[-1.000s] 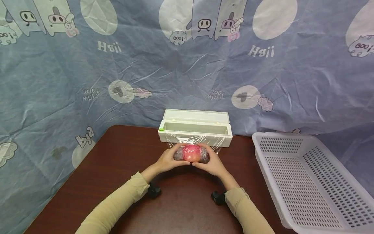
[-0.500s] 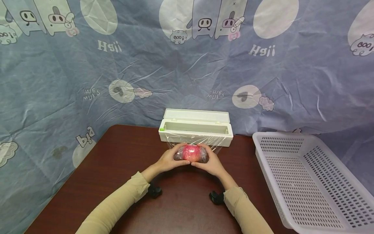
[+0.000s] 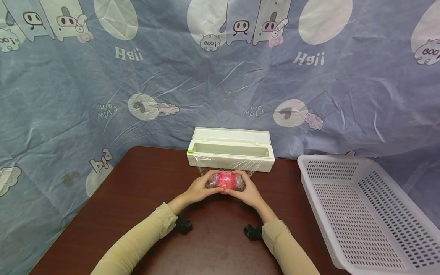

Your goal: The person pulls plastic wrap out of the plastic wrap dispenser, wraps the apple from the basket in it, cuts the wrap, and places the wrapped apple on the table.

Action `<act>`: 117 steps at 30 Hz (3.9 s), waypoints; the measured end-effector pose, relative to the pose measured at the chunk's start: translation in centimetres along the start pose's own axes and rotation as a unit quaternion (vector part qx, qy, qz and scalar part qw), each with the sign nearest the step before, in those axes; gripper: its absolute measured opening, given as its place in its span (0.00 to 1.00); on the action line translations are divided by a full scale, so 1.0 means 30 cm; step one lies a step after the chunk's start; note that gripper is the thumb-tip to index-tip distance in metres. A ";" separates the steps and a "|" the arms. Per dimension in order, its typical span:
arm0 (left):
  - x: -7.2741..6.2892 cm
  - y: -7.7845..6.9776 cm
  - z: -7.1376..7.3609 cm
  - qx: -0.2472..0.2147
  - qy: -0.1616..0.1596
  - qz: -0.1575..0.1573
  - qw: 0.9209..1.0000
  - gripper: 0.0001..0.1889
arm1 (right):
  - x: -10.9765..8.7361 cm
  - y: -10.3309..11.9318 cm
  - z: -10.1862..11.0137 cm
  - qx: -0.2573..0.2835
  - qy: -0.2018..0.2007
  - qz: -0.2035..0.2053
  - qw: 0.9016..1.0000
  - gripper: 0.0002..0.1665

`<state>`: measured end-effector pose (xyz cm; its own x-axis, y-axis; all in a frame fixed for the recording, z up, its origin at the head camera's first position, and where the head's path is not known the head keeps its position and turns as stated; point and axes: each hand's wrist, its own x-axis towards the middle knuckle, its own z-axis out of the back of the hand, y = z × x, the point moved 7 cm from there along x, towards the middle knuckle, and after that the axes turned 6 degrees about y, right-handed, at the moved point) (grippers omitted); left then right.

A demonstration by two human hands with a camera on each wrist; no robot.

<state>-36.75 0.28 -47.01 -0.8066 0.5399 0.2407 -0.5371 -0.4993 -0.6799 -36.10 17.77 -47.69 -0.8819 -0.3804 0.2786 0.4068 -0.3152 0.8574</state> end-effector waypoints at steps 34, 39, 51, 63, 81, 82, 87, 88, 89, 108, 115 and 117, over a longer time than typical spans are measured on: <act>-0.028 0.002 -0.005 0.005 -0.010 -0.031 0.999 0.30 | -0.043 0.112 -0.038 -0.003 0.031 -0.003 1.000 0.48; -0.032 -0.007 0.007 0.004 -0.011 -0.037 0.999 0.28 | -0.044 0.079 -0.042 -0.012 0.037 -0.011 0.999 0.49; -0.036 -0.019 0.005 -0.004 0.000 -0.046 0.999 0.25 | -0.060 0.126 -0.042 -0.018 0.049 -0.005 0.999 0.48; -0.032 -0.004 0.061 -0.022 -0.028 -0.041 0.999 0.28 | -0.046 0.155 -0.017 -0.037 0.068 0.003 0.997 0.47; 0.022 0.079 0.361 0.053 -0.287 0.047 0.955 0.17 | 0.231 0.243 0.028 -0.126 0.143 -0.014 0.982 0.26; 0.027 0.085 0.371 0.049 -0.289 0.055 0.954 0.18 | 0.248 0.253 0.025 -0.133 0.143 -0.014 0.981 0.26; 0.045 0.111 0.401 0.029 -0.282 0.092 0.955 0.20 | 0.315 0.292 0.006 -0.158 0.145 -0.025 0.976 0.27; 0.048 0.117 0.403 0.026 -0.277 0.099 0.956 0.20 | 0.327 0.296 0.002 -0.160 0.147 -0.025 0.976 0.27; 0.051 0.121 0.405 0.023 -0.273 0.104 0.956 0.21 | 0.340 0.300 -0.002 -0.164 0.147 -0.024 0.975 0.27; 0.060 0.190 0.397 0.034 -0.236 0.168 0.957 0.27 | 0.514 0.342 -0.072 -0.175 0.122 -0.036 0.976 0.26; 0.058 0.216 0.355 0.024 -0.207 0.212 0.955 0.34 | 0.545 0.334 -0.114 -0.181 0.092 -0.045 0.978 0.24; 0.054 0.221 0.348 0.022 -0.206 0.219 0.953 0.34 | 0.548 0.329 -0.125 -0.185 0.088 -0.048 0.978 0.23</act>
<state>-44.20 -9.23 -43.89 -0.9794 -0.0345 0.1988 -0.1296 -0.6478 -0.7507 -45.68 5.14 -36.27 -0.8788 -0.4669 0.0987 0.4116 -0.6368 0.6520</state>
